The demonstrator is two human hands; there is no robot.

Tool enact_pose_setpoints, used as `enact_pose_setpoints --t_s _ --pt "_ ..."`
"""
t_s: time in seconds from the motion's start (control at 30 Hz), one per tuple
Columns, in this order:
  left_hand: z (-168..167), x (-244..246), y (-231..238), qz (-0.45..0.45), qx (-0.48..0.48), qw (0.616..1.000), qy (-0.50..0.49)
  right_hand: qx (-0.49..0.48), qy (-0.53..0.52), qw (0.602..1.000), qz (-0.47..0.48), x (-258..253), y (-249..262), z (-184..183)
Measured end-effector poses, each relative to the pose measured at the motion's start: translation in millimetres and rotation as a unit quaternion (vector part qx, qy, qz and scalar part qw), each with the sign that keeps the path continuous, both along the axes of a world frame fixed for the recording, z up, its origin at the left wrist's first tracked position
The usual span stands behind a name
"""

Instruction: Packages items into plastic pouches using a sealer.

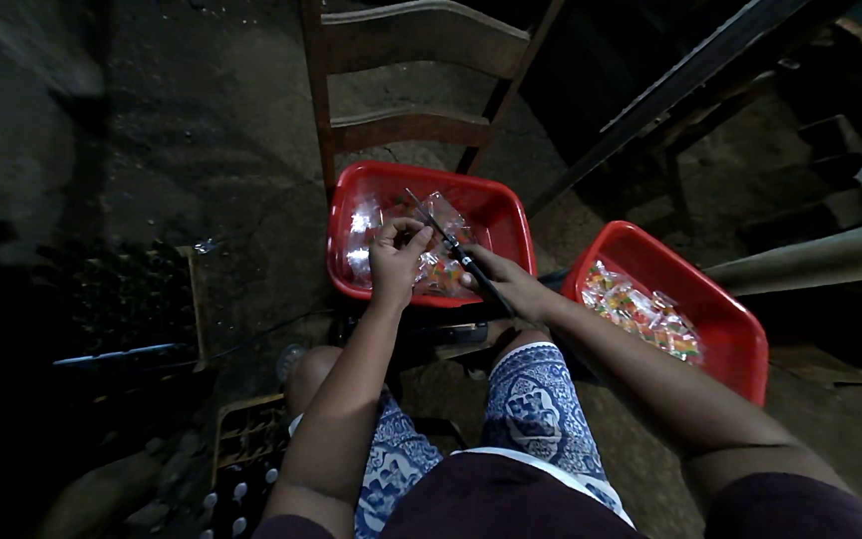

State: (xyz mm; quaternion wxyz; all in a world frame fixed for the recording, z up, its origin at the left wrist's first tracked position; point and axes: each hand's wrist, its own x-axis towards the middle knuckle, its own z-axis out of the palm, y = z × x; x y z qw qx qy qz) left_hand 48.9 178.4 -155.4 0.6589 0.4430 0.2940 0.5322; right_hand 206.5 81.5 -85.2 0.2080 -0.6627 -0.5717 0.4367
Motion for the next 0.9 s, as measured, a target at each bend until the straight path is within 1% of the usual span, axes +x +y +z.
enact_pose_setpoints --t_s 0.17,0.43,0.67,0.8,0.9 --pt "4 -3 -1 -0.024 0.003 0.999 0.029 -0.02 0.011 1.0 0.009 -1 4 5" --pt "3 -3 -1 -0.022 0.012 0.999 0.023 0.008 0.026 1.0 -0.006 0 4 0" --pt "2 -3 0 -0.042 0.017 0.999 0.027 -0.012 0.03 0.999 -0.01 -1 9 4" --pt "-1 -3 1 -0.042 0.023 0.998 0.03 0.012 0.036 0.999 -0.009 2 10 -3" --pt "0 -4 2 -0.051 -0.007 0.998 0.037 0.019 0.076 0.996 -0.036 8 11 -13"
